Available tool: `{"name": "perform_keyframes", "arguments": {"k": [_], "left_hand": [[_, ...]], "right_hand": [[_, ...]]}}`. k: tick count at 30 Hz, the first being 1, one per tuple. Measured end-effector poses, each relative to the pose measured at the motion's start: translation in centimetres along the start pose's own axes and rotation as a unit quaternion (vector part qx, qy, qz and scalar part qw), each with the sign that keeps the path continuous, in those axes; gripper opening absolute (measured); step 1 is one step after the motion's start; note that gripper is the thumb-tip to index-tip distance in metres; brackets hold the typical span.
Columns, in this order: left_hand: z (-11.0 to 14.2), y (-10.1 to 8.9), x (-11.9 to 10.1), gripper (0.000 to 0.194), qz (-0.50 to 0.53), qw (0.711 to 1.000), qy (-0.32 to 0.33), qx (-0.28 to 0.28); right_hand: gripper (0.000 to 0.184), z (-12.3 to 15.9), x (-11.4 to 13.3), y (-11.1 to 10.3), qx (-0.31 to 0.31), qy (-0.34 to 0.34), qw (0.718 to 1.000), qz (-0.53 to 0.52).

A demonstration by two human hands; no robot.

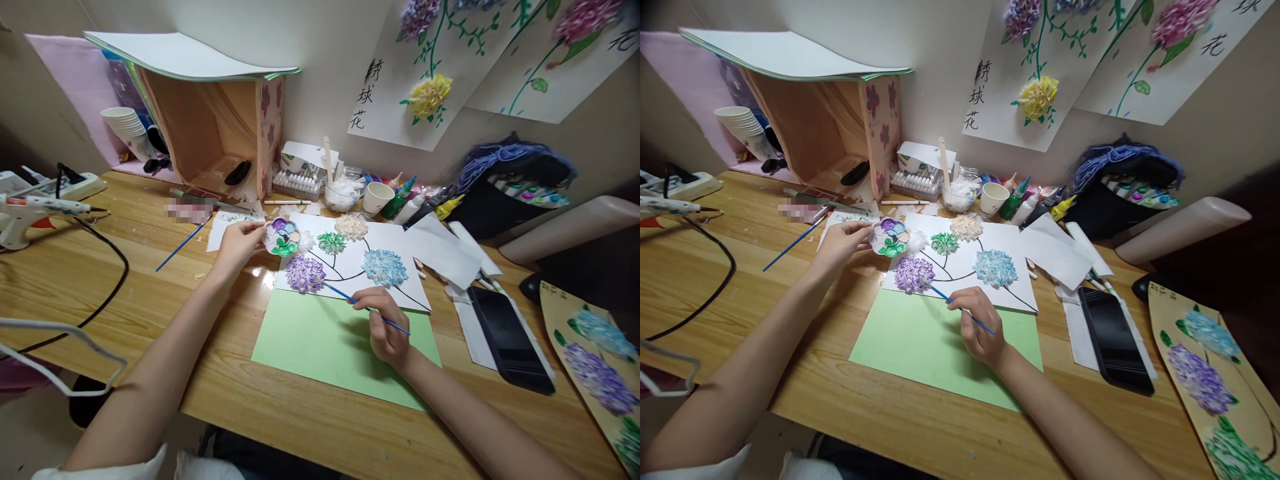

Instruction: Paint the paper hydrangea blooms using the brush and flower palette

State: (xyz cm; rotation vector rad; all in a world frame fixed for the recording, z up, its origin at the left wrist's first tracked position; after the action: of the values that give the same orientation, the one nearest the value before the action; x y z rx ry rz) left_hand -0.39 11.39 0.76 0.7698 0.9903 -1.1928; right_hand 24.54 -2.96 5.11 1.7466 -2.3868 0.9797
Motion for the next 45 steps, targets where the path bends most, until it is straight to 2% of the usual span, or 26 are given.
{"name": "perform_keyframes", "arguments": {"k": [7, 15, 26, 28, 32, 35, 45], "left_hand": [[0.3, 0.0, -0.2, 0.018, 0.0, 1.0, 0.0, 0.002], [0.4, 0.0, -0.5, 0.018, 0.002, 1.0, 0.007, 0.004], [-0.3, -0.6, -0.3, 0.023, 0.003, 1.0, 0.017, -0.003], [-0.6, -0.8, -0.4, 0.022, 0.005, 1.0, 0.027, -0.005], [-1.0, -1.0, -0.4, 0.021, 0.002, 0.999, 0.04, -0.005], [-1.1, -1.0, -0.2, 0.02, 0.014, 0.999, 0.03, 0.0], [-1.0, -0.7, -0.7, 0.018, 0.021, 0.998, 0.059, 0.019]], "right_hand": [[0.024, -0.1, 0.8, 0.1, 0.008, -0.032, 0.999, 0.006], [0.028, -0.4, 2.1, 1.0, 0.058, -0.09, 0.994, 0.03], [0.032, -0.5, 2.8, 0.7, 0.04, -0.102, 0.993, 0.048], [0.033, -0.7, 3.5, 1.4, 0.052, -0.113, 0.991, 0.041], [0.032, -0.7, 5.1, 4.6, 0.13, -0.167, 0.976, 0.041], [0.032, -0.8, 5.4, 6.0, 0.144, -0.187, 0.97, 0.056], [0.034, -0.8, 5.1, 6.6, 0.15, -0.177, 0.968, 0.095]]}}
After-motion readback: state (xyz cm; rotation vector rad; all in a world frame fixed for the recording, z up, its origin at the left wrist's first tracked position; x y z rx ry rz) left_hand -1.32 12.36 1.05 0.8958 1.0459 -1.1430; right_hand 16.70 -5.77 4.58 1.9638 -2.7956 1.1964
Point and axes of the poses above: each hand's wrist, its own z-axis away from the middle knuckle, its own y-axis out of the palm, x = y × z, the point moved 10 cm from there along -z, towards the middle knuckle, and after that the axes turned 13 degrees about -y, right-handed, at the moved point
